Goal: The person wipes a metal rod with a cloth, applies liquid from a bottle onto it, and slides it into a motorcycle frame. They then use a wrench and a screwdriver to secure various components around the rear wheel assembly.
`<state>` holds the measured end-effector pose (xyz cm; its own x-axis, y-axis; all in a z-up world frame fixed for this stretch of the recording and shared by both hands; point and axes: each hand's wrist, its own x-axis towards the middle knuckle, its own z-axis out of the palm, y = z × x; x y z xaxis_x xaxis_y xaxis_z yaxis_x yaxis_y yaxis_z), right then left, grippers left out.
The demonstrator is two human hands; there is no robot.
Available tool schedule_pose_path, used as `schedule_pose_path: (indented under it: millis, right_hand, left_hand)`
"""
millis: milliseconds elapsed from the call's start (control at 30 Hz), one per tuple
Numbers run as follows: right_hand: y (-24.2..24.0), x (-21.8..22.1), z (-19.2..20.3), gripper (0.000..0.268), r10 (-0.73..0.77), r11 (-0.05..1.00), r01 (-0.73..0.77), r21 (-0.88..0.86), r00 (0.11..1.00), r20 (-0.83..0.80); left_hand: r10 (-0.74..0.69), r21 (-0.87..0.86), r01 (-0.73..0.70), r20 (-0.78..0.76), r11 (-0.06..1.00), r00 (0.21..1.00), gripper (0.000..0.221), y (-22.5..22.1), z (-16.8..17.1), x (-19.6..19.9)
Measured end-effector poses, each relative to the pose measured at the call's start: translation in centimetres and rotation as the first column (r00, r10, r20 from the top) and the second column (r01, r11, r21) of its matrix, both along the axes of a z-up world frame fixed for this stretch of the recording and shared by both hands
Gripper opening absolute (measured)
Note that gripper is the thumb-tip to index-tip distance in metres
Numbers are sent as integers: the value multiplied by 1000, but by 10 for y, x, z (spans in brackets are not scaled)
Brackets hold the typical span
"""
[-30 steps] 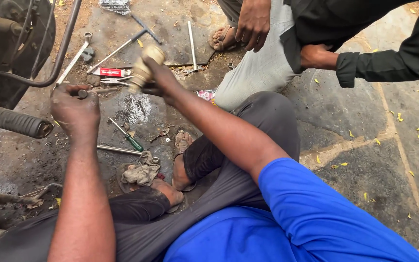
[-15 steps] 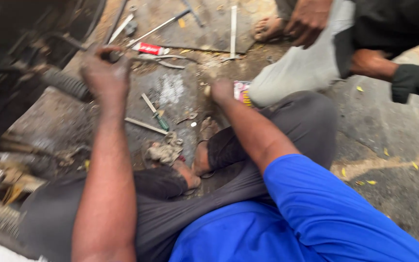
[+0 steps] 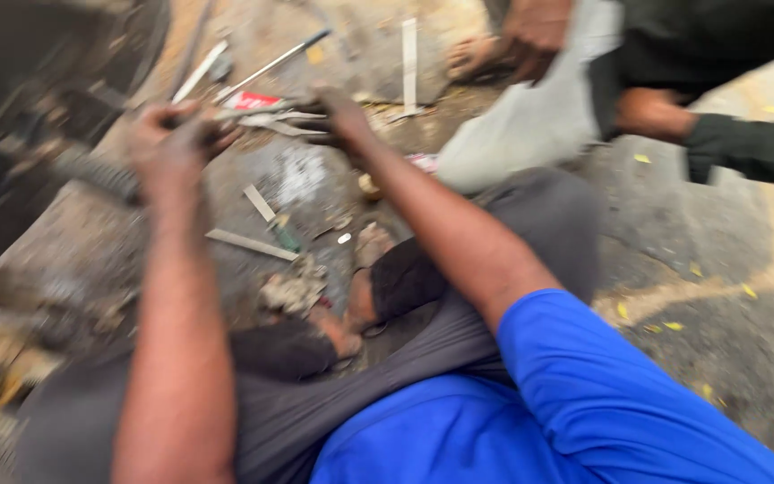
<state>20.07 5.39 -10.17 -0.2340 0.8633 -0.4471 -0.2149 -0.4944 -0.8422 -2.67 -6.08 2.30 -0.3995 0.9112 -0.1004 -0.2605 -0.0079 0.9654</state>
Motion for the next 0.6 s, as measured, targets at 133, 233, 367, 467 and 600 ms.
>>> schedule_pose_path:
  millis: [133, 233, 367, 467, 600]
  right_hand:
    - [19, 9, 24, 30, -200, 976, 215, 10, 924, -327]
    - [3, 10, 81, 23, -268, 953, 299, 55, 912, -311]
    - [-17, -6, 86, 25, -281, 936, 333, 111, 900, -334]
    - [-40, -22, 99, 25, -255, 945, 302, 128, 922, -293]
    - [-32, -29, 75, 21, -251, 965, 261, 14, 941, -228]
  left_hand:
    - [-282, -153, 269, -75, 951, 956, 29, -5, 12, 0]
    - [-550, -435, 416, -246, 799, 798, 33, -9, 26, 23]
    - [-708, -680, 324, -410, 657, 575, 27, -16, 12, 59]
    - [-587, -438, 403, -474, 804, 656, 40, -17, -18, 64]
    - [-577, -574, 302, -388, 762, 718, 43, -16, -14, 66]
